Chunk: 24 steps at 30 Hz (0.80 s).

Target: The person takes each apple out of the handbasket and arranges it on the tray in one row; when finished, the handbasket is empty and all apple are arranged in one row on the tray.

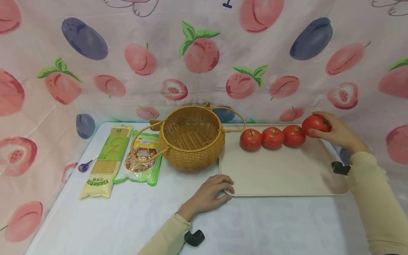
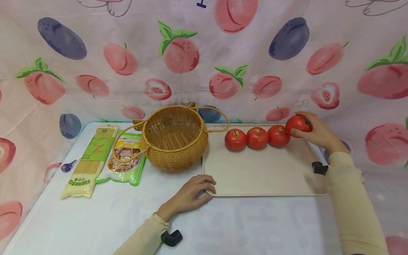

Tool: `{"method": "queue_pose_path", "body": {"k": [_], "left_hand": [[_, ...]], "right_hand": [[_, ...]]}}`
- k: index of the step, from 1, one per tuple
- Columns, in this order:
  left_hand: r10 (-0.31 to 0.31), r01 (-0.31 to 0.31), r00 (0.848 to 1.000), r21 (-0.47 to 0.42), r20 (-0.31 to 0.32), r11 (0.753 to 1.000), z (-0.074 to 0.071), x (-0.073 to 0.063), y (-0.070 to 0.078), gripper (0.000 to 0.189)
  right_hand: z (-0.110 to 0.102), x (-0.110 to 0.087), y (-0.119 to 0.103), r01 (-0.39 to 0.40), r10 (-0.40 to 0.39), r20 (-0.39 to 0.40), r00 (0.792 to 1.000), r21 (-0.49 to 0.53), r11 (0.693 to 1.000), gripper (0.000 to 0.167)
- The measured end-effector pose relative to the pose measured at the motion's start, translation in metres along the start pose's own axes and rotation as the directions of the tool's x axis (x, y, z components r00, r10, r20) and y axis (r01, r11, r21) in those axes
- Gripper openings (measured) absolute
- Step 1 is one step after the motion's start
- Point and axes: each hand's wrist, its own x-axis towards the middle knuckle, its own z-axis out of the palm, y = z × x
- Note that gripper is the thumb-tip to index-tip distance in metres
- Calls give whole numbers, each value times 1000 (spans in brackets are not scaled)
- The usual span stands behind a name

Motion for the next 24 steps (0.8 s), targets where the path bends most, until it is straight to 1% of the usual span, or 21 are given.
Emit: {"method": "queue_pose_path", "body": {"k": [10,16,24], "left_hand": [[-10,10,1000,7,8,1000,1,0,-1,11],[-8,8,1000,13,2,1000,1,0,-1,11],[-11,11,1000,7,1,1000,2,0,0,11]], "right_hand": [[-1,-1,7,-8,8,4,1000,-1,1000,80],[0,2,15,-10,10,7,1000,-16,1000,80],[5,5,26,-47,48,29,998,-37,998,85]]}}
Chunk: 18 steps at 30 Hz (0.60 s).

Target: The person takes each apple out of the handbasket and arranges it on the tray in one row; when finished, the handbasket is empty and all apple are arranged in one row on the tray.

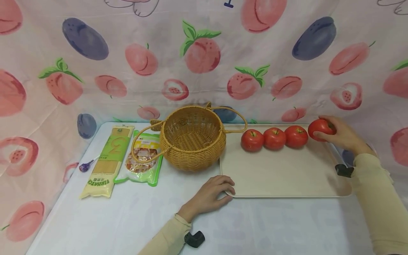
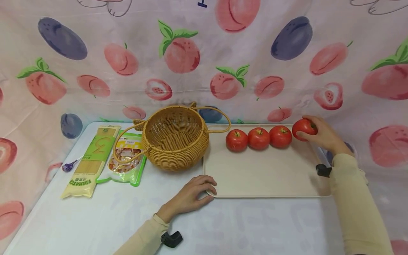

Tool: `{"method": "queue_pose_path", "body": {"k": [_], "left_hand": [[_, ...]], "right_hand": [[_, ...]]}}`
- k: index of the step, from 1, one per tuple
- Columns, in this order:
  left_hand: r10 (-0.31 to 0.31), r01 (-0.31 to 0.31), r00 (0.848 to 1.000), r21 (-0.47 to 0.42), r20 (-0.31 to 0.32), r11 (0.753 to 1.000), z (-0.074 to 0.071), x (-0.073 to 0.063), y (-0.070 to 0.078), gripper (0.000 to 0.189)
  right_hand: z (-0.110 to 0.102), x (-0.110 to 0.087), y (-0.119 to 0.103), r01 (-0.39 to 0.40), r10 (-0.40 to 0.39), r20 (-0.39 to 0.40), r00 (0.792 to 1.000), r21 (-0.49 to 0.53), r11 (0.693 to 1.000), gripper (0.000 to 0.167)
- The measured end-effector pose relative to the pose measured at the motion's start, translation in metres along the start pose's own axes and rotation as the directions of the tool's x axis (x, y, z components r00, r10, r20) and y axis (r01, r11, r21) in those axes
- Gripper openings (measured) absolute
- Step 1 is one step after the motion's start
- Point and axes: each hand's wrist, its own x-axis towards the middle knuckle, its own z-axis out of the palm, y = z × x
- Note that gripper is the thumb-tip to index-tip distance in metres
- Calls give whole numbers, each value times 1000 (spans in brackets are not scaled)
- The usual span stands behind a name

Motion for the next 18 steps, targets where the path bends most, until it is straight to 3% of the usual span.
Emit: {"method": "queue_pose_path", "body": {"k": [18], "left_hand": [[1,-1,1000,-2,-1,1000,1,0,0,10]], "right_hand": [[15,13,26,18,-16,42,999,-43,999,82]]}}
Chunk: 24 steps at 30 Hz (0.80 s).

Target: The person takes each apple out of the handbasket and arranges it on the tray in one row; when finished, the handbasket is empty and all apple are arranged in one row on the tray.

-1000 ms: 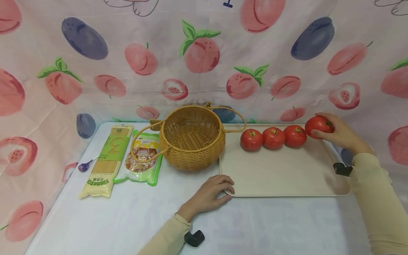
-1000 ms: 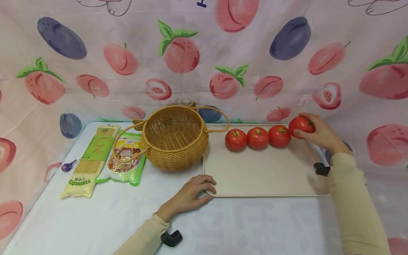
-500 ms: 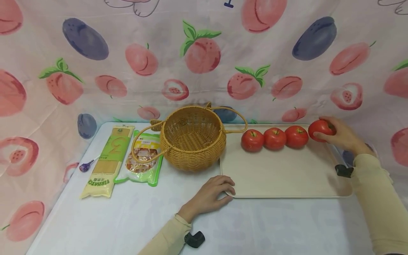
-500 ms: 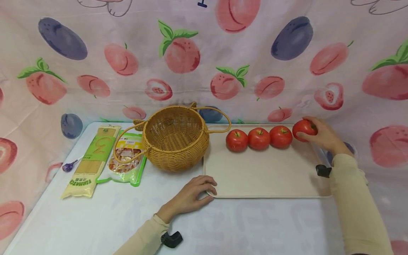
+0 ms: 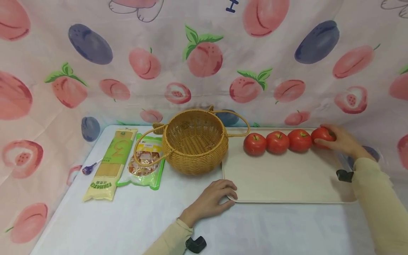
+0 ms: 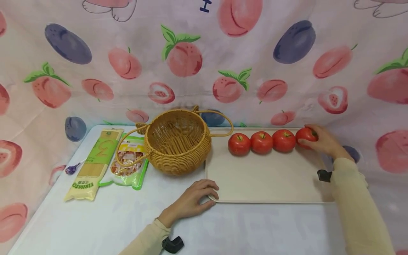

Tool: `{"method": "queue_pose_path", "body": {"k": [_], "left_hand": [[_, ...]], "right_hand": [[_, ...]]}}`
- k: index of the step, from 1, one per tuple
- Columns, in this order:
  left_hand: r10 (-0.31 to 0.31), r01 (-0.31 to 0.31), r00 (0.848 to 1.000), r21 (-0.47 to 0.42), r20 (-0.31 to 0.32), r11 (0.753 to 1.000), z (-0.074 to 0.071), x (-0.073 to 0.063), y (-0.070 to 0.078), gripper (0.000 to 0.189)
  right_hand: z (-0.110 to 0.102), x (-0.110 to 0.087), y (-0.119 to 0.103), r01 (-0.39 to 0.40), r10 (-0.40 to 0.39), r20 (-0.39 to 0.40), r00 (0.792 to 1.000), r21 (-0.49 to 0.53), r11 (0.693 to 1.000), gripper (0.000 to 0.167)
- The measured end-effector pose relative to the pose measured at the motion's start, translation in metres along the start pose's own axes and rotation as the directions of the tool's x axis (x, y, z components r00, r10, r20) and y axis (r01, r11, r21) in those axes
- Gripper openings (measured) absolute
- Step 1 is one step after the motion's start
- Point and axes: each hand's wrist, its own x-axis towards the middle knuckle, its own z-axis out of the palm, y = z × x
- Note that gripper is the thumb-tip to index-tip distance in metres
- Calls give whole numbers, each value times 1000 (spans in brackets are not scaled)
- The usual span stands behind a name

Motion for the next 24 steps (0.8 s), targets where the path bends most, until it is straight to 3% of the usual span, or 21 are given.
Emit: {"method": "queue_pose_path", "body": {"k": [13,19,24], "left_hand": [[13,-13,1000,10,-8,1000,1,0,-1,10],[11,-11,1000,8,1,1000,0,1,0,10],[0,0,1000,10,9,1000,0,0,-1,10]], "right_hand": [[11,1,6,-50,50,20,999,13,999,84],[17,-1,6,-9,10,-36,999,32,999,77],[23,-2,4,-29,31,-31,999,67,997,89]]}}
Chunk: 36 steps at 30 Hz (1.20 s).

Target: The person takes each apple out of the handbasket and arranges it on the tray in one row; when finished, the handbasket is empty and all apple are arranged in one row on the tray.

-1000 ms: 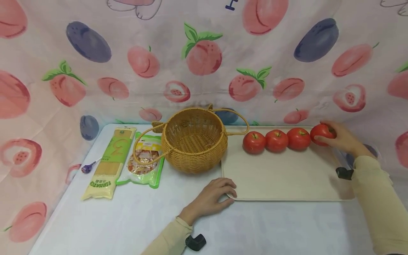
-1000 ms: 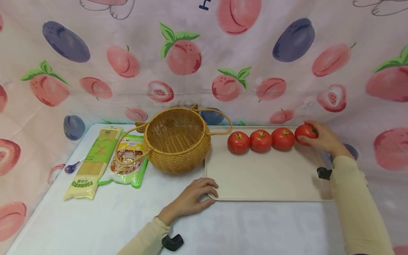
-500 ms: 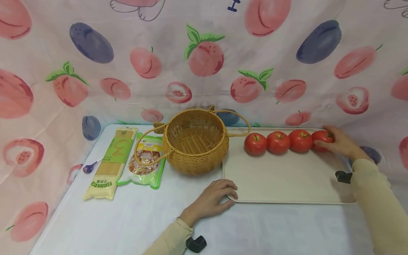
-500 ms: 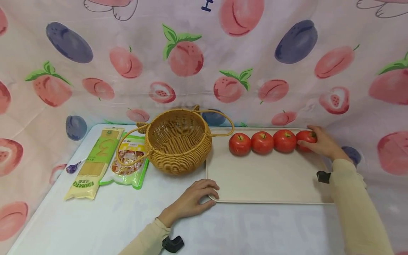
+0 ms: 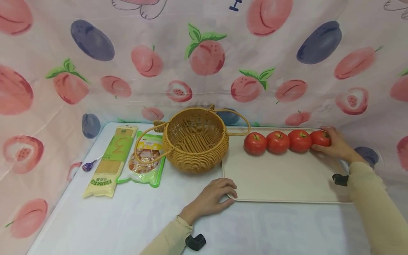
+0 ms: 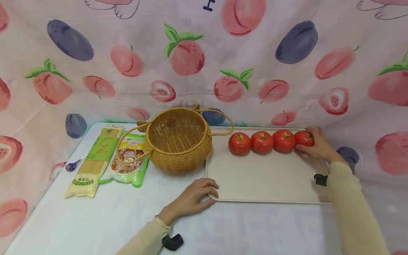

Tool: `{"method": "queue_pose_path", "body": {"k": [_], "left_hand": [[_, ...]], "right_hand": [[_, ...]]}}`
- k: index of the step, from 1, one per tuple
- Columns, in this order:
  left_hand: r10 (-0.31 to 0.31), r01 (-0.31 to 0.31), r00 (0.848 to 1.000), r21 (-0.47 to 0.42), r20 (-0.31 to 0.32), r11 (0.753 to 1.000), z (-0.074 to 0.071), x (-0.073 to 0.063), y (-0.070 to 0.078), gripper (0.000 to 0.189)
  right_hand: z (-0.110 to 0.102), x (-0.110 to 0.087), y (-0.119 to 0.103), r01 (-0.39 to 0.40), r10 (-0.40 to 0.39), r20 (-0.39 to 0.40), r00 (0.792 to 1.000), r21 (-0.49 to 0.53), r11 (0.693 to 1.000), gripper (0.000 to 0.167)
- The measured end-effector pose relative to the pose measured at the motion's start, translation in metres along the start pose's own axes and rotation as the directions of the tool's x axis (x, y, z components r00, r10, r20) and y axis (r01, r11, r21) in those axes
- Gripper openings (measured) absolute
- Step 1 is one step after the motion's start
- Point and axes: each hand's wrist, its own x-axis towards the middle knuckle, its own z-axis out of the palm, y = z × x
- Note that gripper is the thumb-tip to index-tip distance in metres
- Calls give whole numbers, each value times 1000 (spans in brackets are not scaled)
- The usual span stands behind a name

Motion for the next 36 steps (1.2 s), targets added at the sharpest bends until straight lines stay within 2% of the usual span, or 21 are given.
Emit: {"method": "queue_pose_path", "body": {"k": [2,5,10,14,19,22,24,26,29,36], "left_hand": [[0,0,1000,-3,-2,1000,0,0,0,10],[6,-6,1000,-10,-2,1000,-1,2,1,10],[29,-29,1000,-11,0,1000,-1,6,-1,10],[24,-24,1000,-28,-2,999,-1,6,-3,12],[-40,38,999,-105,-14,994,-5,4,-6,18],[-87,81,996,-153,-31,985,-8,1,-9,20],[-108,98,993,-183,-47,978,-11,-3,-12,21],[-129,114,990,-207,-62,972,-17,-8,-14,21],[-176,153,981,-243,-79,958,-27,-19,-19,24],[-279,247,951,-219,-130,944,-57,-52,-31,27]], "right_hand": [[2,-2,0,-21,21,-7,1000,23,1000,98],[6,-6,2,-31,35,-58,998,67,997,104],[14,-12,5,6,17,-155,988,149,989,103],[18,-14,5,25,16,-193,981,207,978,102],[19,-17,-5,0,56,-213,976,255,967,101],[19,-22,-11,47,29,-284,958,256,966,88],[19,-26,-15,93,-4,-363,932,228,969,77],[19,-30,-18,150,-52,-444,894,189,971,67],[19,-35,-22,179,-89,-495,864,138,974,56],[24,-45,-34,256,-198,-455,868,67,964,45]]}}
